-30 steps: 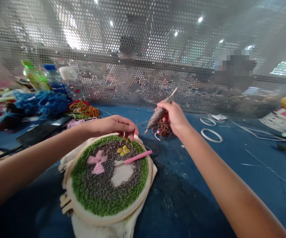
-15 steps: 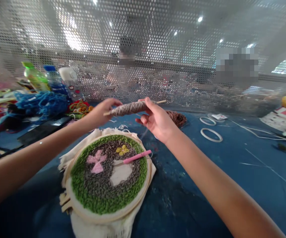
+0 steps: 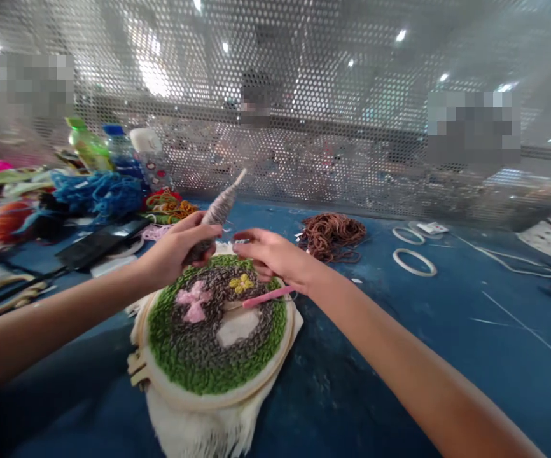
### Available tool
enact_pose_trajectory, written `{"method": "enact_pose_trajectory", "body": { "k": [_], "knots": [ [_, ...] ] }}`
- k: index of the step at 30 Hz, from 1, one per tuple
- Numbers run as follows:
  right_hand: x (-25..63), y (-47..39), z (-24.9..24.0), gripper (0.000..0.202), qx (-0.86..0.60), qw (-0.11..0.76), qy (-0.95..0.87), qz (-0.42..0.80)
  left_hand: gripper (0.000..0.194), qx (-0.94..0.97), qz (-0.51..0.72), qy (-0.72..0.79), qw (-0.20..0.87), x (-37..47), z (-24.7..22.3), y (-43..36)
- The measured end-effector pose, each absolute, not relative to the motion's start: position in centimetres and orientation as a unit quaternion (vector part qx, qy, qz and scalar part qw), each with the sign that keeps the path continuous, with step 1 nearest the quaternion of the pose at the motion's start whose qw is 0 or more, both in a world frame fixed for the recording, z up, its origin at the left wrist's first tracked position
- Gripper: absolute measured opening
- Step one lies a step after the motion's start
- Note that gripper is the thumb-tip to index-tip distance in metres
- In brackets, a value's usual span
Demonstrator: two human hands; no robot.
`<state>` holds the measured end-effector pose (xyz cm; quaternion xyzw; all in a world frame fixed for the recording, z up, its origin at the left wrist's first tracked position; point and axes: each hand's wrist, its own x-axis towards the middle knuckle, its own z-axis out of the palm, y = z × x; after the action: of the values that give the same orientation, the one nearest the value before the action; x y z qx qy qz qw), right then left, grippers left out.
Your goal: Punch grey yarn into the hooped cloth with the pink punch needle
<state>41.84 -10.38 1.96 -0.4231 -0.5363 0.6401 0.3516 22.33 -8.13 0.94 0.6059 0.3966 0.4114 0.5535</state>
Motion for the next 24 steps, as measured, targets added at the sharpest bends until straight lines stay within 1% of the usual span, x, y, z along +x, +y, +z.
{"method": "enact_pose_trajectory", "body": {
  "k": [1,3,5,8,10,13,15,16,18,20,21,23,24],
  "knots": [
    [42.0,-10.4,1.8,0.013,-0.422,0.307,-0.558,0.645,0.013,0.588,0.416,0.4,0.567,21.8,1.2,-7.9],
    [42.5,-10.6,1.7,0.027,-0.389,0.255,-0.586,0.664,0.016,0.56,0.405,0.405,0.598,20.6,1.5,-7.4],
    [43.0,-10.8,1.8,0.03,-0.334,0.265,-0.584,0.691,0.026,0.545,0.379,0.407,0.627,19.3,1.2,-6.8],
    [43.4,-11.3,2.5,0.028,-0.28,0.35,-0.552,0.703,0.031,0.553,0.331,0.382,0.662,17.8,0.2,-6.1],
    [43.5,-11.2,2.9,0.026,-0.28,0.436,-0.521,0.679,0.032,0.572,0.293,0.353,0.679,17.2,-0.4,-5.8],
    [43.9,-10.4,3.0,0.022,-0.307,0.564,-0.455,0.616,0.043,0.603,0.239,0.316,0.693,16.6,-0.7,-5.7],
    [44.3,-9.7,2.7,0.021,-0.338,0.608,-0.428,0.577,0.048,0.623,0.191,0.306,0.694,16.4,-0.4,-5.8],
    [44.5,-9.4,2.4,0.022,-0.353,0.612,-0.433,0.559,0.046,0.634,0.164,0.308,0.69,16.3,-0.2,-5.8],
    [44.8,-9.0,1.8,0.031,-0.381,0.59,-0.496,0.511,0.037,0.654,0.125,0.324,0.672,16.2,0.4,-5.9],
    [44.9,-8.9,1.2,0.042,-0.412,0.534,-0.62,0.401,0.03,0.669,0.127,0.352,0.642,16.0,1.0,-5.8],
    [44.9,-8.9,1.0,0.045,-0.43,0.489,-0.687,0.321,0.028,0.673,0.142,0.366,0.627,15.8,1.3,-5.7],
    [44.9,-9.0,0.7,0.039,-0.467,0.379,-0.779,0.176,0.025,0.671,0.185,0.391,0.602,15.5,2.0,-5.4],
    [45.0,-9.1,0.7,0.036,-0.485,0.32,-0.8,0.149,0.025,0.666,0.211,0.402,0.592,15.3,2.2,-5.1]
  ]
}}
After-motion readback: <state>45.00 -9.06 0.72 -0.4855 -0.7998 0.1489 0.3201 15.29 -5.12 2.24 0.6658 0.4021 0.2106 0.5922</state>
